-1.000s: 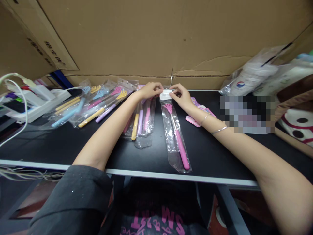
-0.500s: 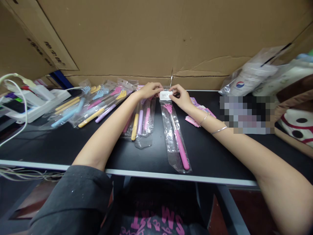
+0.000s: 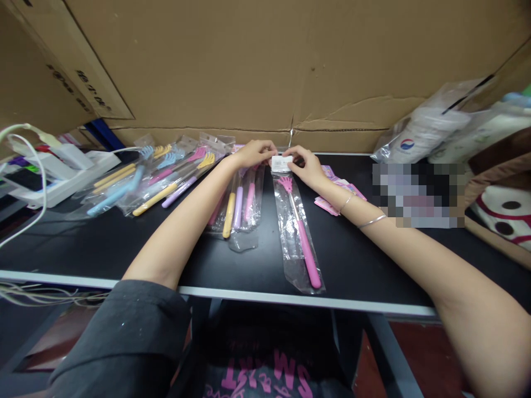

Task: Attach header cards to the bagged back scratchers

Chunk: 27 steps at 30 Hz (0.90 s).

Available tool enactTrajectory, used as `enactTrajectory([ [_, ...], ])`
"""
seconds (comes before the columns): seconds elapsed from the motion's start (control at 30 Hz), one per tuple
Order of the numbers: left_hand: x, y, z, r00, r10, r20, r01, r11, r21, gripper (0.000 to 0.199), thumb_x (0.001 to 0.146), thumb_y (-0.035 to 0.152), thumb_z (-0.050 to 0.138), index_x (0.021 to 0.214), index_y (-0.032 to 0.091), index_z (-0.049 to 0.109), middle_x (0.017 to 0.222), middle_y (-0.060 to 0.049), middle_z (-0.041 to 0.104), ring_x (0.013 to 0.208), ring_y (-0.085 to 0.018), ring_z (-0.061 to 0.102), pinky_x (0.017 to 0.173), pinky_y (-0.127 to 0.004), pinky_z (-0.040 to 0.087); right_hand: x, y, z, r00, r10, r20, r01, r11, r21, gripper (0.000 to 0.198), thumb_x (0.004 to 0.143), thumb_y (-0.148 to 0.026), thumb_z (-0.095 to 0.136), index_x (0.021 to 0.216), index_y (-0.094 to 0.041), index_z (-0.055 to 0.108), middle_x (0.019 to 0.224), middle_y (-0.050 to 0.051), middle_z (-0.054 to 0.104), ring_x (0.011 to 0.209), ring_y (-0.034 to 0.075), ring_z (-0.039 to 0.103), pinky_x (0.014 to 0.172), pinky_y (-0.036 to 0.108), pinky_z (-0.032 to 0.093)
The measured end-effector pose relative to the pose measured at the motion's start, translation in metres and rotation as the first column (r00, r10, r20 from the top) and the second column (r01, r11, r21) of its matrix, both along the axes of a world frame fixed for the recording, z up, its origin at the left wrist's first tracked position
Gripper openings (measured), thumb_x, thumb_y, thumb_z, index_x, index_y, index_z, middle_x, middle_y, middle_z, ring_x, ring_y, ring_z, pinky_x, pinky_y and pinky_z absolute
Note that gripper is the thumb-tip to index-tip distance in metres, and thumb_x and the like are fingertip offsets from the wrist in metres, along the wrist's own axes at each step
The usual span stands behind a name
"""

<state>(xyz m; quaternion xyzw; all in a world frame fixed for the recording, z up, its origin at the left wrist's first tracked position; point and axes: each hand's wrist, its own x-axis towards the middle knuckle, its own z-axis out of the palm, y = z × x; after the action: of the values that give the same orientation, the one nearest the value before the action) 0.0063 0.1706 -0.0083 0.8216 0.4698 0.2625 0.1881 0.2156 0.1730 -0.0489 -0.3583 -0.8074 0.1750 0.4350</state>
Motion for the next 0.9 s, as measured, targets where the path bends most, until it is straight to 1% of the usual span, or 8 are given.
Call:
enactTrajectory([
  [0.17, -0.0007, -0.0009, 0.0004, 1.000, -0.015, -0.002, 0.015, 1.000, 0.003, 0.025, 0.089, 0.031, 0.052, 0.098, 0.012, 0.064, 0.082, -0.005, 0.073, 0.078, -0.016, 0.066, 0.075, -0.025, 0.046, -0.0006, 0.0017, -0.0018, 1.000, 0.001, 0.004, -0.001, 1.000, -0.003, 0.028, 0.071, -0.010, 0.056, 0.093, -0.023, 0.065, 0.079, 0.001, 0.060, 0.082, 0.020, 0.055, 0.084, 0.037, 0.044],
  [0.3, -0.0009, -0.0015, 0.0000, 1.000, -0.019, -0.001, 0.019, 1.000, 0.013, 0.024, 0.088, 0.031, 0.052, 0.097, 0.013, 0.064, 0.082, -0.005, 0.073, 0.078, -0.015, 0.066, 0.077, -0.026, 0.047, -0.0007, 0.0033, -0.0032, 1.000, 0.009, -0.003, -0.009, 1.000, -0.006, 0.027, 0.070, -0.010, 0.056, 0.092, -0.023, 0.066, 0.081, 0.001, 0.061, 0.081, 0.020, 0.055, 0.084, 0.037, 0.044],
  [0.57, 0.0003, -0.0020, 0.0016, 1.000, -0.002, -0.018, 0.003, 0.999, 0.042, 0.023, 0.087, 0.026, 0.052, 0.100, 0.012, 0.065, 0.086, -0.005, 0.073, 0.078, -0.015, 0.066, 0.078, -0.026, 0.048, -0.0002, 0.0053, -0.0048, 1.000, 0.026, -0.005, -0.026, 1.000, -0.001, 0.027, 0.072, -0.011, 0.054, 0.094, -0.021, 0.066, 0.078, 0.001, 0.058, 0.079, 0.019, 0.055, 0.082, 0.036, 0.043],
  [0.73, 0.0004, -0.0018, 0.0012, 1.000, -0.015, -0.025, 0.017, 0.998, 0.056, 0.024, 0.088, 0.028, 0.051, 0.100, 0.012, 0.065, 0.087, -0.005, 0.073, 0.078, -0.015, 0.067, 0.077, -0.026, 0.048, 0.0001, 0.0052, -0.0039, 0.999, 0.038, -0.009, -0.038, 0.999, -0.009, 0.024, 0.074, -0.012, 0.055, 0.094, -0.020, 0.066, 0.078, 0.001, 0.058, 0.079, 0.019, 0.054, 0.082, 0.035, 0.043],
  [0.9, 0.0013, -0.0019, 0.0009, 1.000, 0.003, -0.029, -0.002, 0.999, 0.053, 0.024, 0.089, 0.027, 0.050, 0.102, 0.012, 0.064, 0.084, -0.005, 0.073, 0.077, -0.015, 0.067, 0.076, -0.025, 0.048, -0.0005, 0.0041, -0.0035, 0.998, 0.061, -0.002, -0.061, 0.998, -0.004, 0.031, 0.073, -0.010, 0.054, 0.099, -0.021, 0.067, 0.083, 0.002, 0.060, 0.080, 0.019, 0.054, 0.082, 0.036, 0.044],
])
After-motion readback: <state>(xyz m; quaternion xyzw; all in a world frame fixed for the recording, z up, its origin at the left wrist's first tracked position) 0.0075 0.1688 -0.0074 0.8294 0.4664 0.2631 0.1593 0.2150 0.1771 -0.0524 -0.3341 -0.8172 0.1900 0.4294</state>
